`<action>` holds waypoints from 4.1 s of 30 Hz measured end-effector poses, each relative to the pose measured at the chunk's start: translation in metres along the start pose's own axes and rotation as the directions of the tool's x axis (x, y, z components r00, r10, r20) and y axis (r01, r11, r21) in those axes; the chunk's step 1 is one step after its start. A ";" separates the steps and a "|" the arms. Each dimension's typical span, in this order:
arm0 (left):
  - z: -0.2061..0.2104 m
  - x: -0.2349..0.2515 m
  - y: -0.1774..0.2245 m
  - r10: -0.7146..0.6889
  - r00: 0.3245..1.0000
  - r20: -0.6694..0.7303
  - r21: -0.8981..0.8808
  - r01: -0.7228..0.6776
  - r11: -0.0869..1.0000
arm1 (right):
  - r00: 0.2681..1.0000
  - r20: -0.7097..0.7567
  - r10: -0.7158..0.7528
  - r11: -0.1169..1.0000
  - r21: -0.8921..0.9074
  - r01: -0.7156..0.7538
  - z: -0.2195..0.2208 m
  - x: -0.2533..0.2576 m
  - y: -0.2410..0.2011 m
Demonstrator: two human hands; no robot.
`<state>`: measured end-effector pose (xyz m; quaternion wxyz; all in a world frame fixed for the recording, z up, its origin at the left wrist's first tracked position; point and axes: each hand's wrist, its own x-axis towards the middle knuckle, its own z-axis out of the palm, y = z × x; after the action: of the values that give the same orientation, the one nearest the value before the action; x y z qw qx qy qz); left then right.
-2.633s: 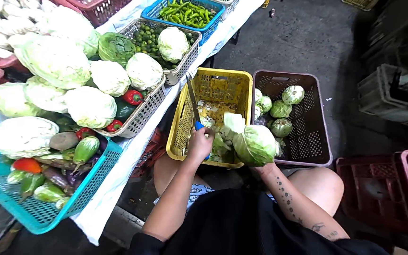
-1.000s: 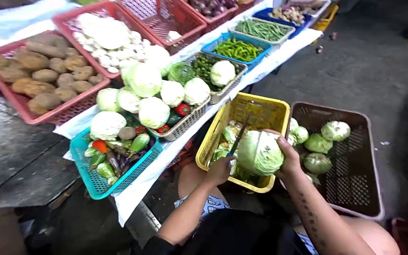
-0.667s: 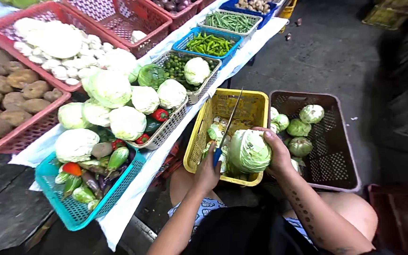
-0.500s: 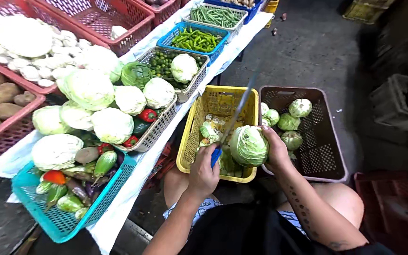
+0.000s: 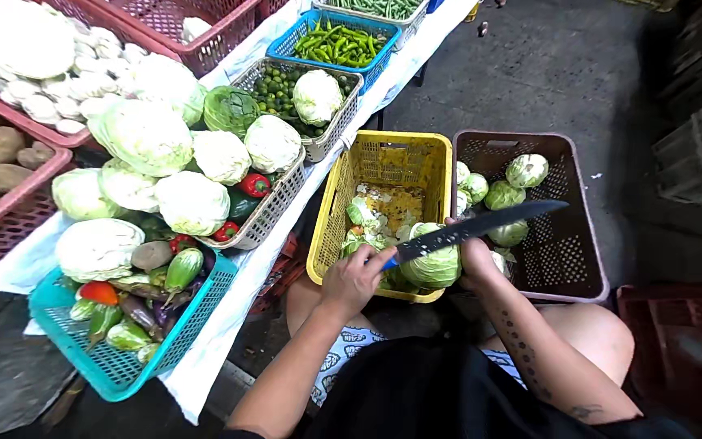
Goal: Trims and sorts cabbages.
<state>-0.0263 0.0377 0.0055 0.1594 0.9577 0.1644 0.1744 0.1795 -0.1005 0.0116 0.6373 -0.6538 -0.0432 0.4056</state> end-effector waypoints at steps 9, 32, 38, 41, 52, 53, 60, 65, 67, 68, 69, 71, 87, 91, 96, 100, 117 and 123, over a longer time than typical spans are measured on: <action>-0.002 0.000 0.014 0.019 0.999 0.035 -0.112 -0.015 0.994 | 0.997 0.044 -0.059 0.998 0.041 0.057 -0.004 0.005 0.011; 0.012 -0.009 0.033 -0.133 0.989 0.059 -0.172 0.141 0.975 | 0.998 0.012 -0.059 0.975 -0.215 0.060 -0.006 0.004 0.015; 0.024 -0.012 0.018 -0.097 0.993 0.063 -0.095 0.103 0.990 | 1.000 -0.022 0.008 0.980 -0.199 -0.013 -0.005 0.003 0.019; 0.024 -0.019 -0.005 -0.247 0.945 0.217 -0.065 0.266 0.962 | 0.999 0.013 0.045 0.986 -0.162 -0.042 -0.013 0.002 0.019; 0.072 -0.022 -0.024 -0.536 0.725 0.433 -0.246 0.667 0.704 | 0.974 0.180 0.139 0.931 0.312 -0.191 0.013 0.018 -0.002; 0.078 -0.022 -0.027 -0.534 0.754 0.383 -0.259 0.642 0.722 | 0.959 0.208 0.190 0.903 0.347 -0.254 0.022 0.023 -0.010; 0.090 -0.025 -0.045 -0.606 0.735 0.303 -0.328 0.678 0.658 | 0.921 0.382 0.072 0.845 0.467 -0.260 0.120 0.042 -0.103; 0.095 -0.022 -0.052 -0.705 0.652 0.278 -0.313 0.755 0.576 | 0.688 0.598 -0.410 0.885 0.444 0.141 0.143 0.023 -0.120; 0.096 -0.023 -0.053 -0.687 0.689 0.231 -0.315 0.721 0.618 | 0.641 0.618 -0.454 0.891 0.307 0.335 0.133 0.013 -0.093; 0.097 -0.023 -0.050 -0.666 0.712 0.225 -0.311 0.700 0.643 | 0.641 0.630 -0.439 0.888 0.194 0.417 0.118 0.009 -0.075; 0.099 -0.024 -0.048 -0.640 0.736 0.221 -0.303 0.676 0.672 | 0.653 0.643 -0.400 0.882 0.077 0.464 0.100 0.007 -0.056; 0.104 -0.025 -0.048 -0.598 0.775 0.204 -0.286 0.631 0.721 | 0.677 0.662 -0.321 0.862 -0.091 0.498 0.061 0.005 -0.019; 0.121 -0.023 -0.052 -0.703 0.673 0.229 -0.298 0.736 0.607 | 0.900 -0.371 0.228 0.232 -0.877 -0.420 -0.276 0.242 0.147; 0.122 -0.021 -0.050 -0.717 0.665 0.210 -0.356 0.735 0.577 | 0.860 -0.309 0.406 -0.023 -0.944 -0.329 -0.241 0.238 0.171; 0.122 -0.020 -0.051 -0.742 0.635 0.213 -0.322 0.763 0.560 | 0.923 -0.228 0.311 -0.101 -0.973 -0.206 -0.244 0.236 0.174; 0.121 -0.018 -0.051 -0.760 0.614 0.215 -0.274 0.785 0.556 | 0.908 -0.282 0.310 0.281 -0.885 -0.371 -0.277 0.260 0.177; 0.099 -0.006 -0.042 -0.745 0.576 0.338 -0.167 0.815 0.554 | 0.768 0.625 -0.137 0.777 0.549 -0.309 -0.057 0.076 0.028; 0.071 -0.014 -0.014 -0.702 0.665 0.256 -0.482 0.717 0.504 | 0.848 0.528 -0.040 0.754 0.573 -0.322 -0.010 0.049 0.000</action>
<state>-0.0147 0.0272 -0.0667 0.4837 0.7200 0.4829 0.1199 0.2180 -0.0803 -0.0132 0.7528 -0.2658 -0.0171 0.6020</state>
